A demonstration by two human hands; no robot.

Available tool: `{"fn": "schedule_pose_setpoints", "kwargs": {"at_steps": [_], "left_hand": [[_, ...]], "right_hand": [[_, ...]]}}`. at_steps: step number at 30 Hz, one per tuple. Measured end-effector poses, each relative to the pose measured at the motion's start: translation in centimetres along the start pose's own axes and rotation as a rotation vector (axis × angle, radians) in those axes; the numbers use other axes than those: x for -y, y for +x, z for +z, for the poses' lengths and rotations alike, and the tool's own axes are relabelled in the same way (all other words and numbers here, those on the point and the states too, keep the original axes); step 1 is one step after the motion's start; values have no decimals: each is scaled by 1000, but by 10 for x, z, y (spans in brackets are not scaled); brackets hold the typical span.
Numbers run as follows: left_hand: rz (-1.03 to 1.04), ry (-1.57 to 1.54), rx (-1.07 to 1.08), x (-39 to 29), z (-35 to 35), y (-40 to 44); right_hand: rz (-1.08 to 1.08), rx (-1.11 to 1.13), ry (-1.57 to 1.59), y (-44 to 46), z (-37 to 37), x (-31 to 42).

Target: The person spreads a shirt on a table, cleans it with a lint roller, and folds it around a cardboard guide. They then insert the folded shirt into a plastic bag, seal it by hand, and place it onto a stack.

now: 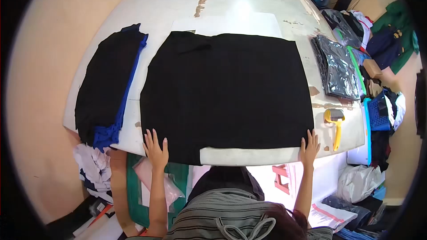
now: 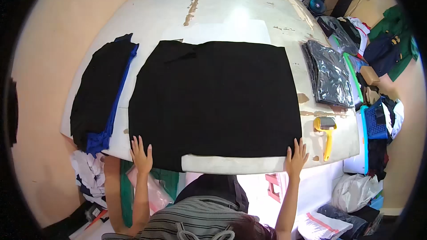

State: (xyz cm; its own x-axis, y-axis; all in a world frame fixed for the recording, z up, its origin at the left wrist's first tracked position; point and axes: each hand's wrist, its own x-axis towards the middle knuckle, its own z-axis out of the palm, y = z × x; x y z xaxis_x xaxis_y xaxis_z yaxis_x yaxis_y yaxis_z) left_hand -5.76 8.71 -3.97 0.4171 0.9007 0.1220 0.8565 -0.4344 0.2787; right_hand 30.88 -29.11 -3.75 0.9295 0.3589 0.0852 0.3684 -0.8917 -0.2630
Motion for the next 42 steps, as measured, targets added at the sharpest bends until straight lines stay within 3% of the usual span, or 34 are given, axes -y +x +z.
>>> {"fn": "schedule_pose_setpoints", "kwargs": {"at_steps": [5,7,8,10,11,13,15,17,20,21,24,25,29,30,31,32,34,36,37,39,42], "left_hand": [[60,-33,-72,6,-5,-2],[-55,-130,-50,1,-10,11],[-49,-207,-139,-4,-7,23],[74,-363,-191,-30,-8,57],[-20,-615,-67,-54,-10,74],[156,-697,30,-96,-6,117],[368,-581,-5,-130,19,168],[387,-409,65,-163,37,214],[273,-286,152,-194,70,271],[311,-211,-15,-194,95,288],[164,-181,26,-215,89,321],[222,-294,-163,-212,98,337],[179,-545,-213,-229,87,422],[266,-602,-344,-228,104,453],[238,-764,-274,-243,96,464],[110,-880,-53,-263,74,463],[160,-1065,16,-275,74,479],[57,-915,51,-278,74,487],[190,-684,-169,-255,115,515],[208,-551,-41,-238,120,504],[175,-189,-66,-219,143,480]], "right_hand": [[39,-38,43,-15,0,3],[45,-63,65,-14,-1,7],[52,-83,53,-14,1,6],[58,-145,60,-13,5,8],[69,-157,70,-13,5,9],[80,-181,80,-11,3,13],[83,-178,72,-10,5,11],[100,-175,68,-9,3,13],[95,-181,52,-7,5,10],[102,-169,47,-7,4,10],[119,-142,30,-5,3,11],[115,-123,16,-5,-3,20],[124,-106,-35,-1,-3,20],[123,-100,-40,1,-1,16],[63,-115,-47,2,-1,14],[4,-128,-51,4,-4,14],[-19,-117,-61,12,-14,27],[-21,-102,-58,14,-15,29],[-14,-88,-65,14,-16,30],[-12,-95,-79,16,-17,32],[-19,-80,-66,20,-20,35]]}}
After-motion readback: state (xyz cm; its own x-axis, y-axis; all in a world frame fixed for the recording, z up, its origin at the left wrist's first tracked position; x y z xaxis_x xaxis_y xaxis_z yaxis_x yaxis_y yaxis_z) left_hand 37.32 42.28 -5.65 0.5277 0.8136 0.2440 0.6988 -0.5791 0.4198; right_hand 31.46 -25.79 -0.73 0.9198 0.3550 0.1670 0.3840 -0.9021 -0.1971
